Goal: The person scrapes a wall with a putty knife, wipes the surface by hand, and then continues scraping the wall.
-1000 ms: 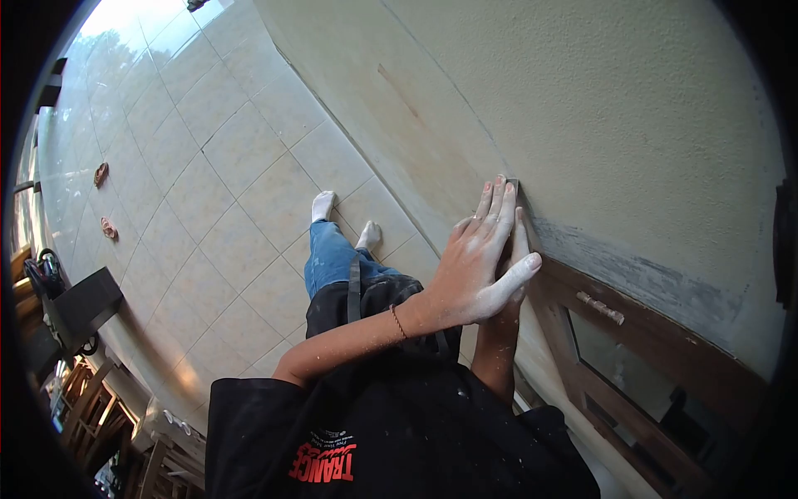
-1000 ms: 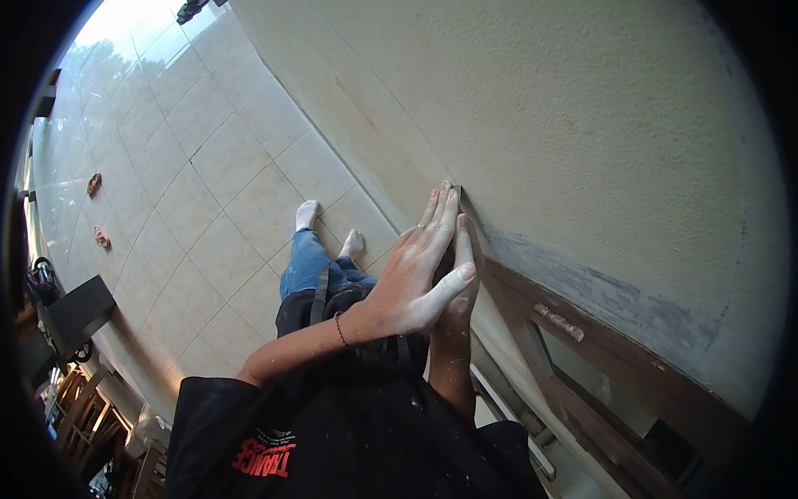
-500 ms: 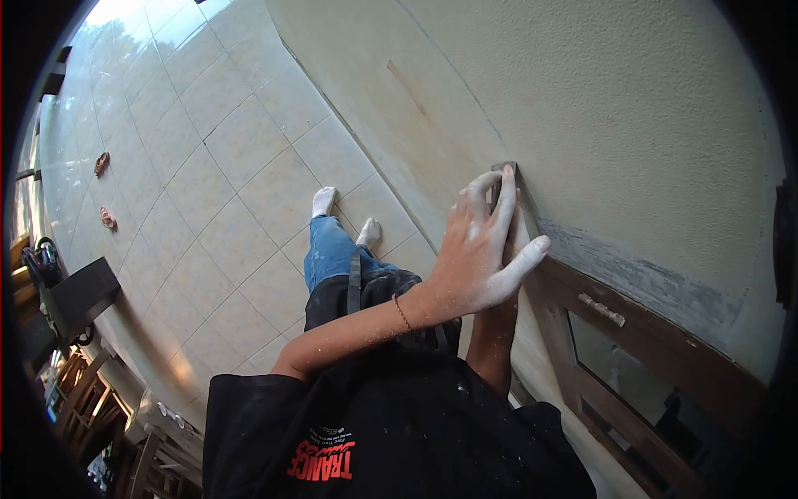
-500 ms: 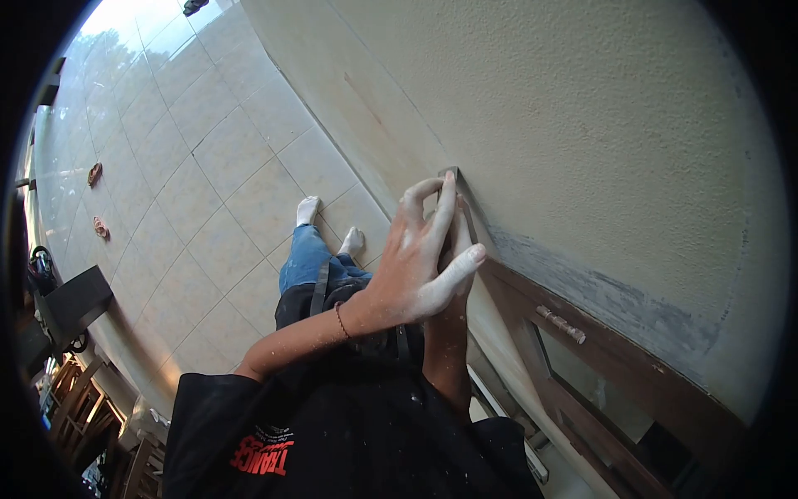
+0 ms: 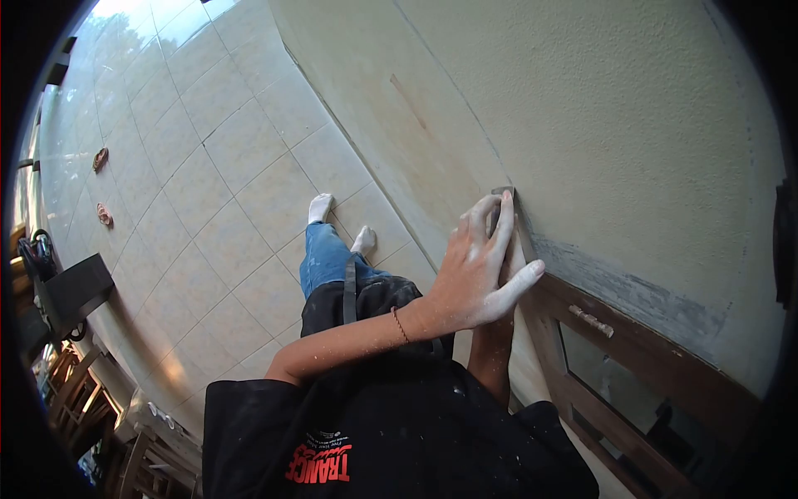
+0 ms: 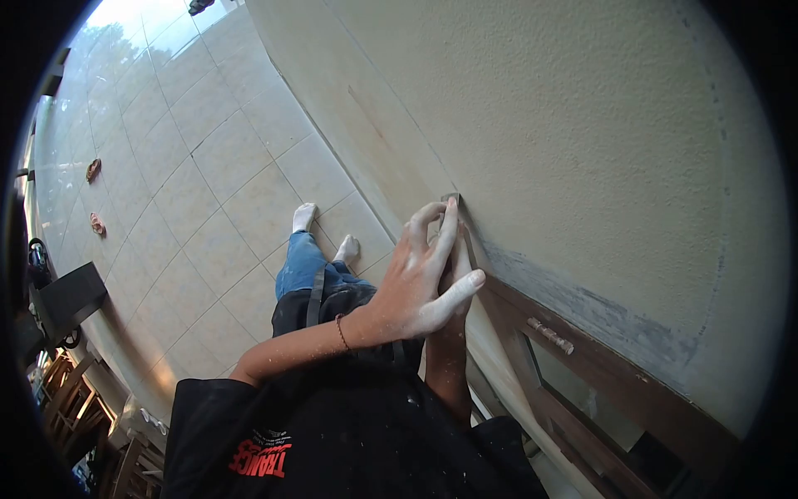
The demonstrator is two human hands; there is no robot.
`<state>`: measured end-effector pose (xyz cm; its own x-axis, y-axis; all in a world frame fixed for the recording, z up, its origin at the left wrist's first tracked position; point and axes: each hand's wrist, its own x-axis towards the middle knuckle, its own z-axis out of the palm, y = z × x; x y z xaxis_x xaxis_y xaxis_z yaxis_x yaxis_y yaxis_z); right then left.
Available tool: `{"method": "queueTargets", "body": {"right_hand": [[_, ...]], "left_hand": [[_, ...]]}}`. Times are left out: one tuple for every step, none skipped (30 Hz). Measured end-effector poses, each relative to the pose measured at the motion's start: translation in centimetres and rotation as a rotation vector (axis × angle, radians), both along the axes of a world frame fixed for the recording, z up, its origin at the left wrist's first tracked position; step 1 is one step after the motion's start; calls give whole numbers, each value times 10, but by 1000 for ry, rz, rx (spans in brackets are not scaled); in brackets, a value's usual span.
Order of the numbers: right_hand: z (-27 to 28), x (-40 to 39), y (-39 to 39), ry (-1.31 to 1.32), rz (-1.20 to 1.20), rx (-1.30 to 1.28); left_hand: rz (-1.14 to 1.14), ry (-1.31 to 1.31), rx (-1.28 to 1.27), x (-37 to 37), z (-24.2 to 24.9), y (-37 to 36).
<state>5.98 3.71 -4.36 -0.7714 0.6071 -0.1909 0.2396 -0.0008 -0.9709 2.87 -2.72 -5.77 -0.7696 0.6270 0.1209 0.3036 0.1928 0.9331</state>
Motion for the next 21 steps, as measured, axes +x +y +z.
{"method": "queueTargets", "body": {"right_hand": [[2,4,-1,1,0,-12],[2,4,-1,0,-1,-13],[1,0,-2,3,0,-5],[-1,-7,-3,12,3,4],[-2,-14,-3,19,3,13],[-3,-20,-4,23,4,15],[-3,-21,-4,26,4,16],[-3,-20,-3,23,4,14],[-3,-15,-2,22,2,7],[-1,-8,-3,20,0,-2],[0,-3,-4,15,-4,-11],[3,-1,-5,16,-6,-15],[2,-2,-6,18,-9,-18],[0,-7,-6,22,-10,-11],[-2,-15,-7,31,-9,-5],[-2,-21,-8,37,-9,1],[-3,-26,-8,40,-8,6],[-4,-29,-7,42,-10,4],[-4,-26,-7,39,-8,2],[-4,-20,-6,35,-9,-3],[0,-14,-8,31,-14,-12]], "left_hand": [[-6,3,-6,2,-1,2],[29,15,3,2,-1,3],[50,-4,12,-4,0,3],[64,-22,19,-14,0,1],[75,-40,24,-23,-1,-1],[56,-51,18,-28,-3,-4],[40,-43,11,-25,-2,-5],[32,-30,7,-22,-2,-5],[31,-17,3,-19,-1,-5],[15,-29,42,-14,1,-4],[1,-30,4,-8,1,-2],[9,-48,0,-12,3,-2],[8,-69,-4,-15,5,-2],[27,-79,4,-22,5,-3],[41,-89,10,-33,5,-6],[52,-98,16,-37,5,-8],[49,-111,32,-34,6,-8],[50,-118,50,-33,6,-9],[61,-123,72,-33,6,-9],[52,-65,63,-25,2,-7],[24,-81,74,-19,4,-7]]}}
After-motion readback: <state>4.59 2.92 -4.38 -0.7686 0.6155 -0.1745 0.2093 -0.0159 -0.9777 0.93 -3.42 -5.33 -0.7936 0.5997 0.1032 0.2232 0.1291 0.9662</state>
